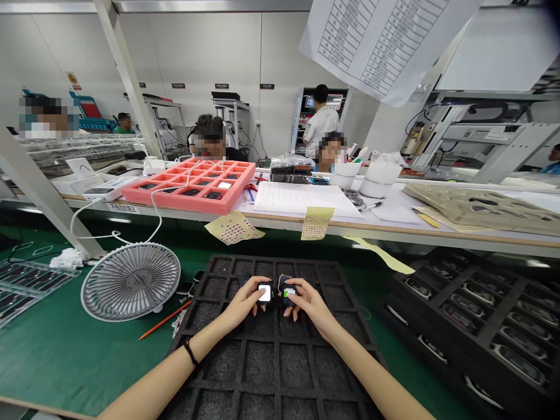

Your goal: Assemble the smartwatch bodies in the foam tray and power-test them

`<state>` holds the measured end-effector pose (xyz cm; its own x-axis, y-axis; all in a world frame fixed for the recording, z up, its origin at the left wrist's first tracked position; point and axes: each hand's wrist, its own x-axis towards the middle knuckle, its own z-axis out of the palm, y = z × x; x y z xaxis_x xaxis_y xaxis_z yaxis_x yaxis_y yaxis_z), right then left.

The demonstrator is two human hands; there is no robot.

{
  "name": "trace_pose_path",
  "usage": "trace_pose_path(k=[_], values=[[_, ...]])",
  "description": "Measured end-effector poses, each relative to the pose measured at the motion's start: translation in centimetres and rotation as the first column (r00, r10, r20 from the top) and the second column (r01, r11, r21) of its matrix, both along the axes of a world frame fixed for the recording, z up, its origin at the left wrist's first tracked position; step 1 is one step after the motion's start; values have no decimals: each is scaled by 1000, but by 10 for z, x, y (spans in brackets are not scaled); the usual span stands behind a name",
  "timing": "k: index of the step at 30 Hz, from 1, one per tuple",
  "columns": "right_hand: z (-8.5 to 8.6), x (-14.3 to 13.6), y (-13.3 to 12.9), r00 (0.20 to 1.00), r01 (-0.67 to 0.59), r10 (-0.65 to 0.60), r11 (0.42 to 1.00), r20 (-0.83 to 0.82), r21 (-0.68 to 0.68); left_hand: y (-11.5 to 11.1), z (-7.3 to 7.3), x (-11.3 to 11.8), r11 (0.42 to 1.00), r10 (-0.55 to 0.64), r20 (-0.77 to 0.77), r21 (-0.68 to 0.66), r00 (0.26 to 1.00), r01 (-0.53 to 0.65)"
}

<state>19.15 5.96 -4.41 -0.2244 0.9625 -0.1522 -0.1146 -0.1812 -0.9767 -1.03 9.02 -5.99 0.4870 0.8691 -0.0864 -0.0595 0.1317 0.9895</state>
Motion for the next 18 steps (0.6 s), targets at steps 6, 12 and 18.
trace_pose_path(k=[6,12,18], values=[[4,1,-1,999,8,-8,1000,-34,-20,1,2,0,1000,19,-13,-6,1000,-19],[2,0,0,1000,28,-28,999,2,-31,1,4,-1,1000,17,-35,14,999,-17],[0,1,-2,1000,25,-25,999,16,-27,1,0,-1,1000,7,-16,15,1000,-7]])
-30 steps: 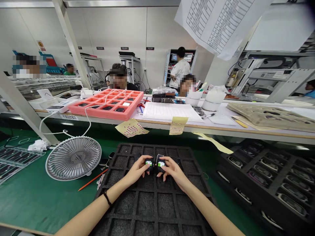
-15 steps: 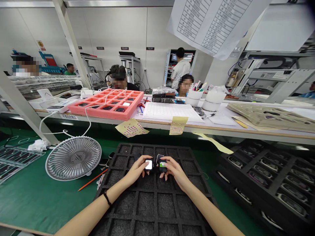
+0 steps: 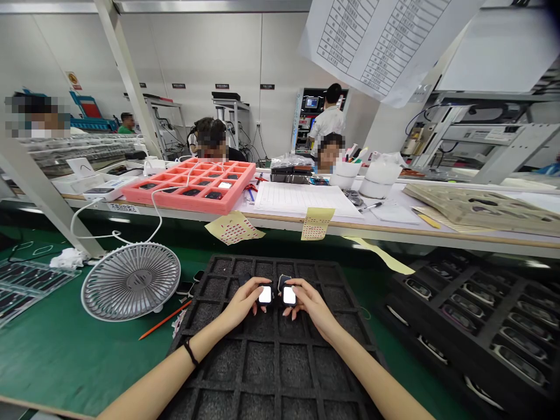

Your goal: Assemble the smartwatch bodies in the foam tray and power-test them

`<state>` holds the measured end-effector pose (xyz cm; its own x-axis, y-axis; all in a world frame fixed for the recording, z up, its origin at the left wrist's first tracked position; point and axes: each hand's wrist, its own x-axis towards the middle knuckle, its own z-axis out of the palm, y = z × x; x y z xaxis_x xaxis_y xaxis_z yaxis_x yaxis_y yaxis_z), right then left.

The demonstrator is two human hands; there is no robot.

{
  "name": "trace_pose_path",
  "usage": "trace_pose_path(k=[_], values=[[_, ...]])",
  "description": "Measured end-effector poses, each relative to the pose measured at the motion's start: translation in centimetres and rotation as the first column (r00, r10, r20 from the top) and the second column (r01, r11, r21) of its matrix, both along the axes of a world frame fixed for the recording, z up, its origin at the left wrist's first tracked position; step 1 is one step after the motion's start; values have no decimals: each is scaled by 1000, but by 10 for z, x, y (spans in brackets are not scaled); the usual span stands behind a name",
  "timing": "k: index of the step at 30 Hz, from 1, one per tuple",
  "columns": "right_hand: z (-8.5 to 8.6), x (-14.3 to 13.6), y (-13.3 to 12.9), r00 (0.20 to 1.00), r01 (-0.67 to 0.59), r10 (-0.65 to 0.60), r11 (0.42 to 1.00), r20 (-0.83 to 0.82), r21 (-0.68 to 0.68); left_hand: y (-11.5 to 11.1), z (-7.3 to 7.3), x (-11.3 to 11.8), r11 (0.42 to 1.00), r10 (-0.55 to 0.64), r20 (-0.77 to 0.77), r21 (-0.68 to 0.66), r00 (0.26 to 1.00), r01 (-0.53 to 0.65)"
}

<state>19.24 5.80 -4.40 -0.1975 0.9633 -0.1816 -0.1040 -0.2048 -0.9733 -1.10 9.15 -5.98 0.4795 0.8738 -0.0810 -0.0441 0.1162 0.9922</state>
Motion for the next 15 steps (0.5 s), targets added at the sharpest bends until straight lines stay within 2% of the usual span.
trace_pose_path(k=[8,15], values=[[-1,-2,0,996,-86,86,996,-13,38,-2,-5,1,1000,-24,42,3,999,24],[1,-1,2,1000,-24,24,1000,9,20,-2,-4,1,1000,-16,18,3,1000,16]])
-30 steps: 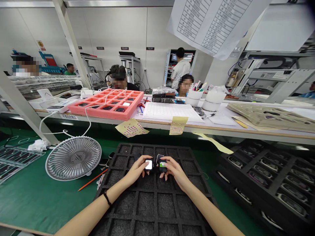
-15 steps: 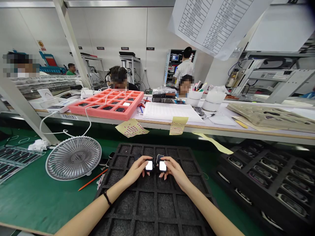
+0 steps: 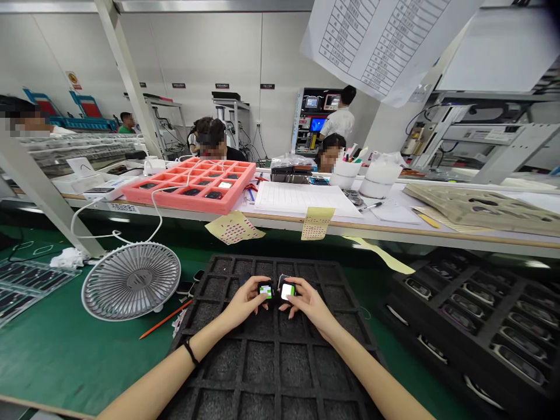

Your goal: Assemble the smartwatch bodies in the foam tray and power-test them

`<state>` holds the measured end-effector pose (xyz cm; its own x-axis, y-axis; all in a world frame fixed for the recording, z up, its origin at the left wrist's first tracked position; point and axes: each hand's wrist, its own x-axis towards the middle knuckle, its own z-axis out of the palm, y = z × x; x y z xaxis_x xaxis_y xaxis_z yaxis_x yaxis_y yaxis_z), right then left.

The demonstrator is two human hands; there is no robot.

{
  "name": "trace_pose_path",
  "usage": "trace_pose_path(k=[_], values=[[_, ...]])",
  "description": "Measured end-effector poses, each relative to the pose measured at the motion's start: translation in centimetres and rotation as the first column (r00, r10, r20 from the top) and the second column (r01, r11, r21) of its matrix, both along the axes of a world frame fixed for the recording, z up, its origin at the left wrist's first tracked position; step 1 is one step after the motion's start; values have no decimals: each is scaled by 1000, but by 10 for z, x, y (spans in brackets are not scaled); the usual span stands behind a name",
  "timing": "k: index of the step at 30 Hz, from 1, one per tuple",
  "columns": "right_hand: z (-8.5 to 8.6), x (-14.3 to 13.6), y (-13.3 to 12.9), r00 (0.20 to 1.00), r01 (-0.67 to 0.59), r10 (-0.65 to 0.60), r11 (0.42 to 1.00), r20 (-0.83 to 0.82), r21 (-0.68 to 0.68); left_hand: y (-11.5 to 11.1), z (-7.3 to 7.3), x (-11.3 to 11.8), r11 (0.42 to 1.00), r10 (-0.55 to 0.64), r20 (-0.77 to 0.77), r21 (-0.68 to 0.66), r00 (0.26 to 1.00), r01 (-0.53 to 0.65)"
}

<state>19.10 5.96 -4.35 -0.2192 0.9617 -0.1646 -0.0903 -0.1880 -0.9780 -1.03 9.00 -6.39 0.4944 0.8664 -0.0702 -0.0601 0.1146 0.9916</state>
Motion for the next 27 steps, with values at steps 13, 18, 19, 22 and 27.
trace_pose_path(k=[13,18,19,22,27], values=[[5,0,-1,997,72,-71,997,33,-36,1,2,-1,1000,-27,6,-13,1000,27],[8,0,-1,996,70,-68,997,54,-39,0,3,-1,999,-34,-14,7,999,34],[8,0,-1,996,73,-71,996,55,-41,0,3,-1,1000,-29,-14,7,999,29],[8,0,-1,994,90,-87,995,63,-43,0,4,-1,1000,-15,-25,-5,1000,15],[7,1,-1,993,95,-91,994,74,-44,0,8,-2,1000,-7,-57,-21,998,6]])
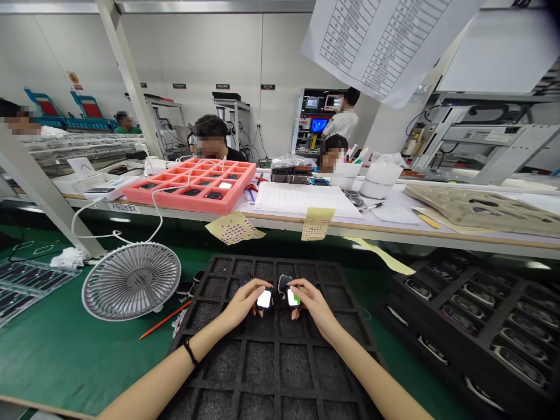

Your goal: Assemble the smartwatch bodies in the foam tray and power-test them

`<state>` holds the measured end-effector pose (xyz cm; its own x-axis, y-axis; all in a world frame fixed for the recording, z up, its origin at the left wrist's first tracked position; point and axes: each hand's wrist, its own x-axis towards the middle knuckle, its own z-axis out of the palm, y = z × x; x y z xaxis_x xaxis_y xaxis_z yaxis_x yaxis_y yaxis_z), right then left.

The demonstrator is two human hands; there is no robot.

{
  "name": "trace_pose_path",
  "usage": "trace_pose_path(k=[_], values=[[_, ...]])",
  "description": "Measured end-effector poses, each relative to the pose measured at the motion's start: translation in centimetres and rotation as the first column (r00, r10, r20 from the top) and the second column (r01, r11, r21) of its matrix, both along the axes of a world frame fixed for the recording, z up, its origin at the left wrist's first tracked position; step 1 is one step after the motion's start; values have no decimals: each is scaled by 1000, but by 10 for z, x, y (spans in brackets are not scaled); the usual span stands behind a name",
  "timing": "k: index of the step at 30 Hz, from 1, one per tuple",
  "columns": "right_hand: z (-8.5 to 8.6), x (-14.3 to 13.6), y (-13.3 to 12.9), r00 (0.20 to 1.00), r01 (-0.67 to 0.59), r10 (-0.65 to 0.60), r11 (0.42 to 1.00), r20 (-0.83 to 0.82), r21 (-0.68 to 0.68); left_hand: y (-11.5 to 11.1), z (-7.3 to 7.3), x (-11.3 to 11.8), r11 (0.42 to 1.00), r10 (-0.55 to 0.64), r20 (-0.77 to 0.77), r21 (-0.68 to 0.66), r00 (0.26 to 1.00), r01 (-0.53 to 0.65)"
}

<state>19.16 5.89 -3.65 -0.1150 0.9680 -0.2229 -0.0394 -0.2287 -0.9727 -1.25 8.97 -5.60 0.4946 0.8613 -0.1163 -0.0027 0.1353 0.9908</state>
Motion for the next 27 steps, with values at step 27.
trace_pose_path(k=[27], values=[[-5,2,2,998,61,-62,997,32,45,-1,2,0,999,36,4,-21,999,-36]])
